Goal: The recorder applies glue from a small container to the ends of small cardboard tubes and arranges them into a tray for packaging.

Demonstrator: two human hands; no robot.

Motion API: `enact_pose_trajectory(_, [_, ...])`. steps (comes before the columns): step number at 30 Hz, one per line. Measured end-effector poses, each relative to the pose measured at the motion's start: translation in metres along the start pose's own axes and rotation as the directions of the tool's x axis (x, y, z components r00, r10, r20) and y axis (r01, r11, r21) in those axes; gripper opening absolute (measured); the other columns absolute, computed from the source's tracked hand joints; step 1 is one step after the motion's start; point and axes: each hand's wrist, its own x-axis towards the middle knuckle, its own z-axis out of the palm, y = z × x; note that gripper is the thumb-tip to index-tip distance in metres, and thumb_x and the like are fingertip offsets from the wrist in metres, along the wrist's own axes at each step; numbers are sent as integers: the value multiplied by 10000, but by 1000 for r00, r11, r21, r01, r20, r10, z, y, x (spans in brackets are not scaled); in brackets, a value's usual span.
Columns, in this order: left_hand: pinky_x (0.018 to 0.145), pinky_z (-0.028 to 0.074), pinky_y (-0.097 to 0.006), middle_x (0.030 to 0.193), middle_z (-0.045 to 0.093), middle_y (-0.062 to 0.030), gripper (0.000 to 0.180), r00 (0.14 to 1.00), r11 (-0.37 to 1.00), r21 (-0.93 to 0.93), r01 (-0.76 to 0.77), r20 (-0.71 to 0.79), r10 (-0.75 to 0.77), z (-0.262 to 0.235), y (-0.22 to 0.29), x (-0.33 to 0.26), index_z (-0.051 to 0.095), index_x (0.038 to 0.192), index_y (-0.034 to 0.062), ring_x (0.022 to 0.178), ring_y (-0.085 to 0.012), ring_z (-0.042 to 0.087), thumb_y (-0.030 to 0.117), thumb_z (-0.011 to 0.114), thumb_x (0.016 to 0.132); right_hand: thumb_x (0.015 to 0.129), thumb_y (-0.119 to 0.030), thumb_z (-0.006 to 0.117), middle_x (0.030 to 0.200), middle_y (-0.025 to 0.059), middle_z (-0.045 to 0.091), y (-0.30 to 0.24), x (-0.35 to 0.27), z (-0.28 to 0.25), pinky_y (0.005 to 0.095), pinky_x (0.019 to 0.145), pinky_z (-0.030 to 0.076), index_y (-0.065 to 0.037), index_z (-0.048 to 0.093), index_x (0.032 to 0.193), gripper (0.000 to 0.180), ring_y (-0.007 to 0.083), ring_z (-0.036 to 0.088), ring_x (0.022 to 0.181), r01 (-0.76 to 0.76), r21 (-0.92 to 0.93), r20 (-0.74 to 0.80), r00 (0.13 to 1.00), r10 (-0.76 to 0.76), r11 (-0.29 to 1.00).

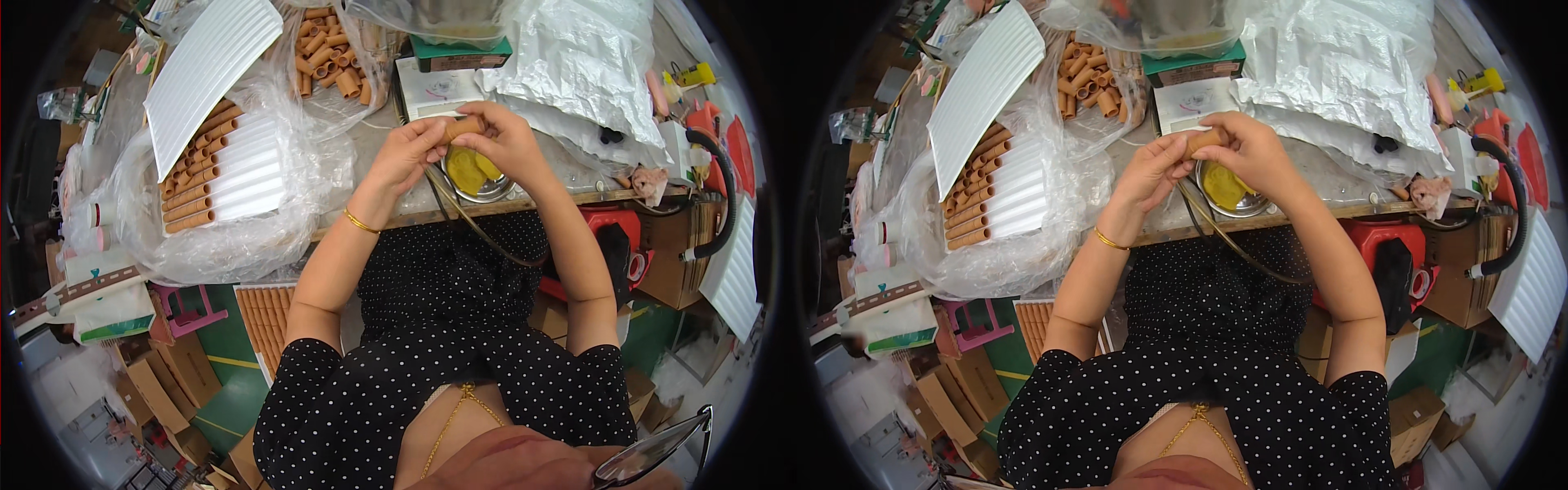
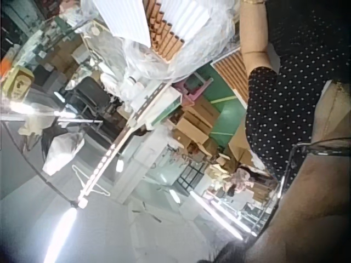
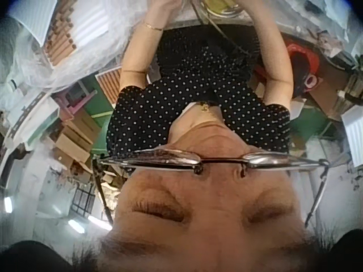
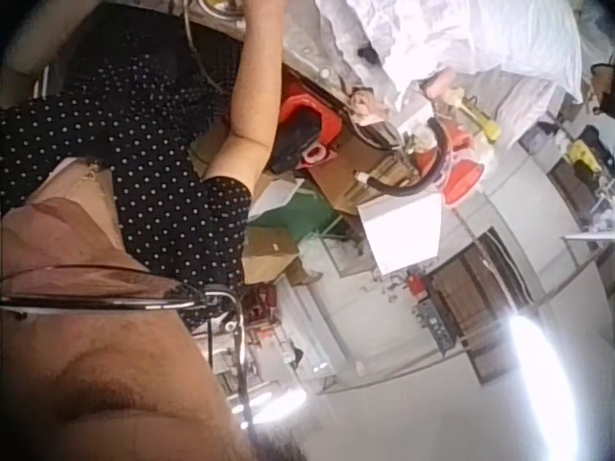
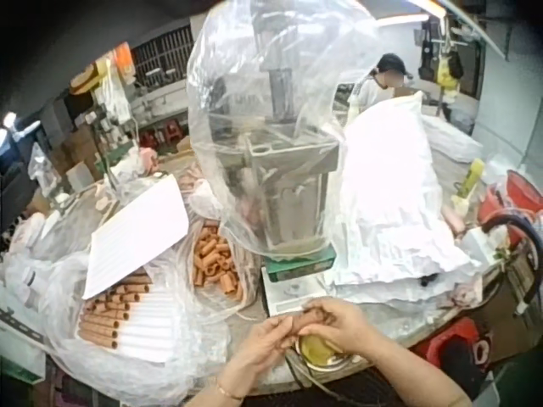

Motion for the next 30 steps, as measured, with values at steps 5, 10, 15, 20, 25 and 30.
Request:
enact_pose_trajectory(5, [643,443,-203,912,604,-49,343,998,989,-134,-58,-26,55,0,-19,14,518,1129,-14,734,-103,538,256,545,919,750,-120,732,857,41,597,4,12,8,219,655,460,-7,621,961,265,84,557,735,-286,196,3,957,291,938])
enact_pose_trajectory(10, [651,442,-226,932,620,-100,309,941,982,-6,-190,-287,180,14,-13,2,493,1118,-28,765,-119,567,223,507,939,737,-311,683,893,88,628,43,55,6,368,676,485,-101,659,876,253,256,609,762,-117,-451,-267,964,-9,885])
enact_pose_trajectory(15, [659,434,-216,931,620,-97,287,924,968,141,-205,-300,239,14,-9,-11,495,1120,-30,766,-118,568,172,530,919,731,-348,691,843,96,630,51,61,7,368,681,482,-89,657,862,292,263,609,769,-131,-448,-241,970,22,884])
enact_pose_trajectory(20, [691,444,-216,934,620,-84,300,924,938,294,-184,-274,267,8,-17,-6,496,1127,-28,778,-113,566,124,578,882,700,-376,725,797,122,616,52,64,9,349,658,473,-33,644,804,367,252,594,723,-163,-353,-264,962,68,921])
enact_pose_trajectory(25, [725,469,-228,878,611,-67,386,928,877,397,-271,-135,348,19,6,-13,487,1144,-22,771,-113,563,212,625,869,738,-200,717,755,30,580,-5,28,4,285,623,449,-11,621,812,224,114,524,668,-137,-53,246,958,146,989])
enact_pose_trajectory(30, [476,387,-188,683,565,-6,236,776,877,308,368,417,-472,-18,-1,-15,578,940,35,560,-45,497,230,659,835,760,-104,686,826,27,605,-14,-10,7,271,669,459,-44,589,1019,283,125,563,711,-281,241,455,878,148,929])
